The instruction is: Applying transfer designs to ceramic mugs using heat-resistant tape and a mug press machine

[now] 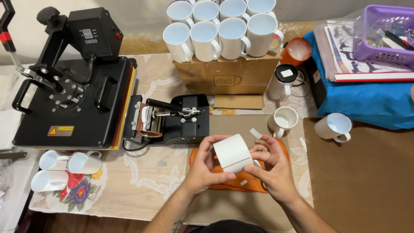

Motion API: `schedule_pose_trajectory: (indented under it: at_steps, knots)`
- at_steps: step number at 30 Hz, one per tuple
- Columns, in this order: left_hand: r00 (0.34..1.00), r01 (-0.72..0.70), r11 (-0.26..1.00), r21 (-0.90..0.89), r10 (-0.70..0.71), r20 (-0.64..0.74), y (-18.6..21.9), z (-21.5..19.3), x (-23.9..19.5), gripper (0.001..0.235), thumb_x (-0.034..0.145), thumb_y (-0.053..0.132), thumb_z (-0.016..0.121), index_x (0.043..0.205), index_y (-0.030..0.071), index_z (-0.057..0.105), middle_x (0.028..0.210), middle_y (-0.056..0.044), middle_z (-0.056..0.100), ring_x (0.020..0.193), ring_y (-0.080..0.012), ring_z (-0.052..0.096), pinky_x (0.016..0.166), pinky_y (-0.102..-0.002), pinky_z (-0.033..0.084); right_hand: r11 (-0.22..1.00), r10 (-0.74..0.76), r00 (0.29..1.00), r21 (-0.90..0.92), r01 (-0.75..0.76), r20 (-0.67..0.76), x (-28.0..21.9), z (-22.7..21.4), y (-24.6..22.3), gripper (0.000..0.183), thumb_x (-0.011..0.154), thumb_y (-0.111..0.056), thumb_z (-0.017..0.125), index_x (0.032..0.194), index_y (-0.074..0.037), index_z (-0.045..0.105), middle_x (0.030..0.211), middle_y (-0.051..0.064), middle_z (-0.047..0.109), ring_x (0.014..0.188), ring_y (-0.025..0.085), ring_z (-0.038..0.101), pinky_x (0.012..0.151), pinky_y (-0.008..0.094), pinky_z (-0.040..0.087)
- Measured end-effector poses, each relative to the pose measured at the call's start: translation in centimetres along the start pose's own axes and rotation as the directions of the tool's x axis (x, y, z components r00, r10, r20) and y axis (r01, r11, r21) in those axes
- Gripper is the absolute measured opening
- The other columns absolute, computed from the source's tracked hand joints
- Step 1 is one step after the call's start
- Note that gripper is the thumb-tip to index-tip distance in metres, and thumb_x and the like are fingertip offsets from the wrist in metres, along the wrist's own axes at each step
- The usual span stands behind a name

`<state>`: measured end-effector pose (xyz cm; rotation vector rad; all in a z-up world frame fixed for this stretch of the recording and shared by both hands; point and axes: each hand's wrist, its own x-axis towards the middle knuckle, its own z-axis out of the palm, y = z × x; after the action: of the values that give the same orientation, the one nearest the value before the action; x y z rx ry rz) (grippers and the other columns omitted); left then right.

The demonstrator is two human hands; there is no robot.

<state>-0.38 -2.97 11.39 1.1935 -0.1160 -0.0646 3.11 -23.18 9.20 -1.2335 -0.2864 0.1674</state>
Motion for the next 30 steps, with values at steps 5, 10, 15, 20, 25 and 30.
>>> schedule_pose_trajectory:
  at_steps: [5,10,15,20,25,30]
  knots:
    - [0.967,-0.252,0.815,0.521,0.200,0.155,2.9,0.6,-0.6,0.072,0.072,0.018,0.085,0.136,0.021,0.052,0.149,-0.013,0.048,0.140,-0.0258,0.047,0.102,-0.037,0.049,1.000,-0.014,0.998,-0.022,0.015,0.060,-0.2,-0.2,-0.7,0.079,0.077,-0.013,0.083,0.139,-0.003,0.035,0.087,0.005,0.079,0.112,0.016,0.050,0.109,0.036,0.031]
    - [0.883,-0.464,0.638,0.615,0.387,0.265,3.1,0.5,-0.7,0.069,0.077,0.013,0.085,0.137,0.019,0.053,0.148,-0.022,0.048,0.135,-0.0341,0.056,0.113,-0.044,0.045,0.981,0.129,0.990,0.140,-0.136,0.061,0.3,0.3,-1.7,0.081,0.071,-0.010,0.086,0.137,0.000,0.040,0.084,0.002,0.079,0.103,0.016,0.054,0.105,0.032,0.038]
    - [0.842,-0.528,0.519,0.672,0.421,0.337,3.2,-0.1,-0.6,0.064,0.075,0.015,0.088,0.132,0.018,0.059,0.147,-0.019,0.051,0.131,-0.0333,0.060,0.105,-0.040,0.053,0.950,0.226,0.970,0.201,-0.240,0.088,0.5,0.4,-1.7,0.085,0.071,-0.010,0.086,0.139,0.000,0.036,0.087,0.003,0.080,0.103,0.015,0.058,0.091,0.030,0.046]
    - [0.799,-0.563,0.432,0.705,0.503,0.330,3.0,-0.2,-0.7,0.060,0.074,0.015,0.090,0.128,0.017,0.063,0.142,-0.020,0.055,0.126,-0.0330,0.063,0.104,-0.041,0.055,0.939,0.268,0.956,0.189,-0.287,0.118,0.7,0.8,-2.3,0.083,0.072,-0.011,0.085,0.139,-0.003,0.038,0.089,0.004,0.080,0.107,0.015,0.061,0.095,0.032,0.048]
    - [0.702,-0.586,0.262,0.767,0.638,0.318,2.0,0.2,-1.0,0.055,0.080,0.015,0.091,0.127,0.016,0.063,0.144,-0.022,0.051,0.129,-0.0447,0.060,0.112,-0.052,0.053,0.961,0.225,0.970,0.146,-0.237,0.091,1.4,1.8,-2.8,0.061,0.085,-0.010,0.072,0.136,-0.003,0.040,0.099,0.010,0.075,0.094,0.016,0.066,0.089,0.034,0.053]
    - [0.842,-0.466,0.555,0.690,0.518,0.151,3.3,0.9,-2.5,0.089,0.077,0.066,0.075,0.144,0.017,0.041,0.153,-0.021,0.044,0.135,-0.0420,0.055,0.110,-0.054,0.051,0.960,0.226,0.972,0.154,-0.232,0.059,2.0,1.0,-2.7,0.068,0.080,-0.008,0.077,0.135,-0.003,0.037,0.091,0.011,0.076,0.101,0.018,0.063,0.090,0.036,0.052]
